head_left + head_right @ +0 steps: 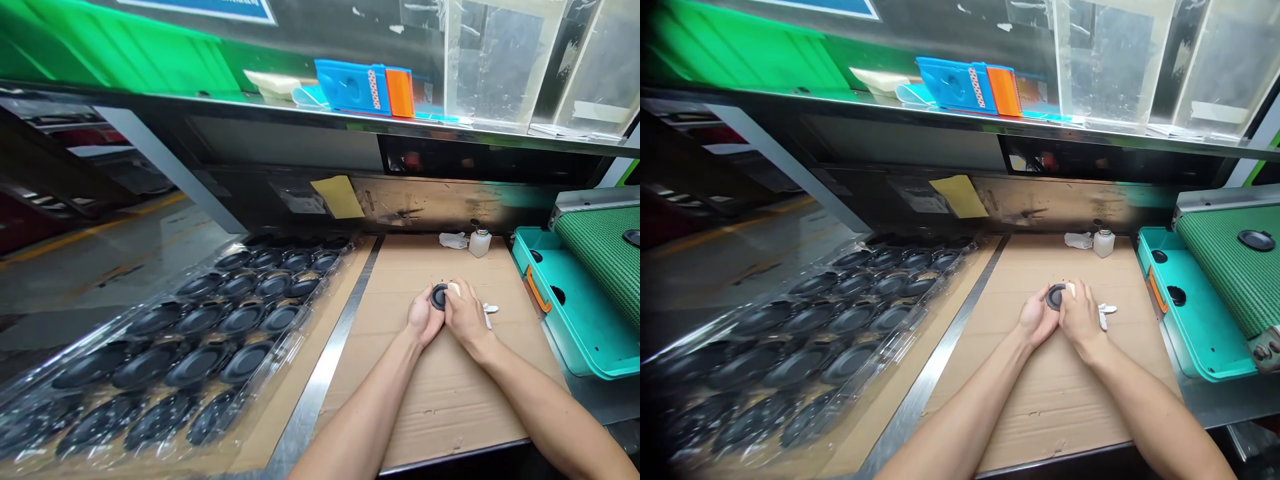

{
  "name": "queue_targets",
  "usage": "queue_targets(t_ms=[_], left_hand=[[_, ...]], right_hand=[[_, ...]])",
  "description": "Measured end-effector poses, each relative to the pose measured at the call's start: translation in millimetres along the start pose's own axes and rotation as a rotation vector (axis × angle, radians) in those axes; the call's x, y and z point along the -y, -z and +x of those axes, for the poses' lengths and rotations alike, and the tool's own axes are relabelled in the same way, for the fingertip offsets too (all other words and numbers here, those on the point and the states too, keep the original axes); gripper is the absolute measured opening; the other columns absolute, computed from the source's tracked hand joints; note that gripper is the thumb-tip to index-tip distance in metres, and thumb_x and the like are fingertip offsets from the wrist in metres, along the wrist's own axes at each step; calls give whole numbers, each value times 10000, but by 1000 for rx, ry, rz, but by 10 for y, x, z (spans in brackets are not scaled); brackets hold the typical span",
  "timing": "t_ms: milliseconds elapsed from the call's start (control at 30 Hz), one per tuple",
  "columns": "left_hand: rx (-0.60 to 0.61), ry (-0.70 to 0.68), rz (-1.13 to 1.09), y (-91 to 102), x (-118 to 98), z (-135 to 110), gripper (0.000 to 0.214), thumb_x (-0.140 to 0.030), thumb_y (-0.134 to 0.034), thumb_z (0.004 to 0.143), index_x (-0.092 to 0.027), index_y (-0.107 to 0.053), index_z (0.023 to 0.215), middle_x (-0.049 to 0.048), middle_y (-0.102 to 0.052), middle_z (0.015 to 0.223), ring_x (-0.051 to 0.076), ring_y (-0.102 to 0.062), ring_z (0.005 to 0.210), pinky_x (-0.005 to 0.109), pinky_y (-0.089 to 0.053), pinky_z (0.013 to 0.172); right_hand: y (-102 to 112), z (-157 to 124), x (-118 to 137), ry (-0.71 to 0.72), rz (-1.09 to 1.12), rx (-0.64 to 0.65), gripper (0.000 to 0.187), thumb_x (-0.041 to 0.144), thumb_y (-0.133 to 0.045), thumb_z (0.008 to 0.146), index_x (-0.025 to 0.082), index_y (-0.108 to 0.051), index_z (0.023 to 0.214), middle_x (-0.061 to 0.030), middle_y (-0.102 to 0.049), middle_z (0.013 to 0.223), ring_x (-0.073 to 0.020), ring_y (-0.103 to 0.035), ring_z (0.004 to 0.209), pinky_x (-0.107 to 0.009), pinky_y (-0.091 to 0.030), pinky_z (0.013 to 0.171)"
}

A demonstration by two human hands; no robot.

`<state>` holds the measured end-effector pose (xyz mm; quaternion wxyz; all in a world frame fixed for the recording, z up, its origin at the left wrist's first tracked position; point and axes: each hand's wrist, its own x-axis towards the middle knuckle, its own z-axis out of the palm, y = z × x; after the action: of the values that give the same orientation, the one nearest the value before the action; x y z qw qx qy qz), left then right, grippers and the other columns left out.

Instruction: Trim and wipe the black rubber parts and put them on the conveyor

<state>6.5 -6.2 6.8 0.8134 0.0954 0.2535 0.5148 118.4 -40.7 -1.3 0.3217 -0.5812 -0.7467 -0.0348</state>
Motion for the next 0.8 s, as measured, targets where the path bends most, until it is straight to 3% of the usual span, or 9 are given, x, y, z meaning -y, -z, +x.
queue_targets(t_ms=[133, 300, 367, 467, 633, 800], left_hand=[[-32, 8, -14, -17, -34, 2, 415, -303, -324, 1046, -99, -683, 1009, 155, -742, 996, 257, -712, 1016, 411, -581, 905], [-40, -8, -28, -55, -17, -26, 386, -301, -333, 1042, -101, -662, 1063, 178, -718, 1142, 277, -697, 1081, 438, -579, 906], [9, 6, -22, -79, 32, -59, 397, -306, -331, 1046, -113, -672, 1108, 156, -722, 1146, 259, -683, 1114, 419, -560, 957], [140, -3, 19, -113, 117, -123, 375, -304, -377, 1039, -146, -679, 1192, 122, -702, 1239, 244, -629, 1220, 389, -514, 1041], [212, 8, 105, -140, 227, -190, 313, -317, -465, 1018, -204, -685, 1209, 85, -633, 1383, 250, -548, 1327, 421, -474, 1096], [185, 63, 114, -129, 210, -181, 299, -308, -477, 1009, -144, -681, 1153, 165, -646, 1338, 283, -596, 1275, 465, -489, 1074]], right_hand=[[62, 90, -146, -63, 169, -79, 322, 171, -432, 956, 194, -638, 1202, -137, -627, 1207, -252, -593, 1110, -381, -510, 935], [187, 145, -211, -370, 360, -222, 327, 356, -538, 927, 175, -564, 1198, -107, -678, 1083, -248, -641, 971, -376, -518, 850], [168, 134, -147, -340, 395, -200, 298, 371, -517, 936, 192, -566, 1169, -88, -676, 1069, -230, -633, 957, -358, -506, 847], [96, 140, -87, -235, 267, -199, 292, 365, -478, 949, 194, -580, 1163, -113, -639, 1164, -259, -565, 1079, -403, -441, 954], [21, 206, -246, -471, 199, -183, 283, 381, -359, 985, 194, -569, 1015, -128, -652, 1078, -289, -542, 1040, -423, -413, 914], [117, 228, -487, -500, 289, -227, 246, 423, -422, 958, 210, -543, 985, -100, -674, 973, -259, -602, 927, -358, -430, 812]])
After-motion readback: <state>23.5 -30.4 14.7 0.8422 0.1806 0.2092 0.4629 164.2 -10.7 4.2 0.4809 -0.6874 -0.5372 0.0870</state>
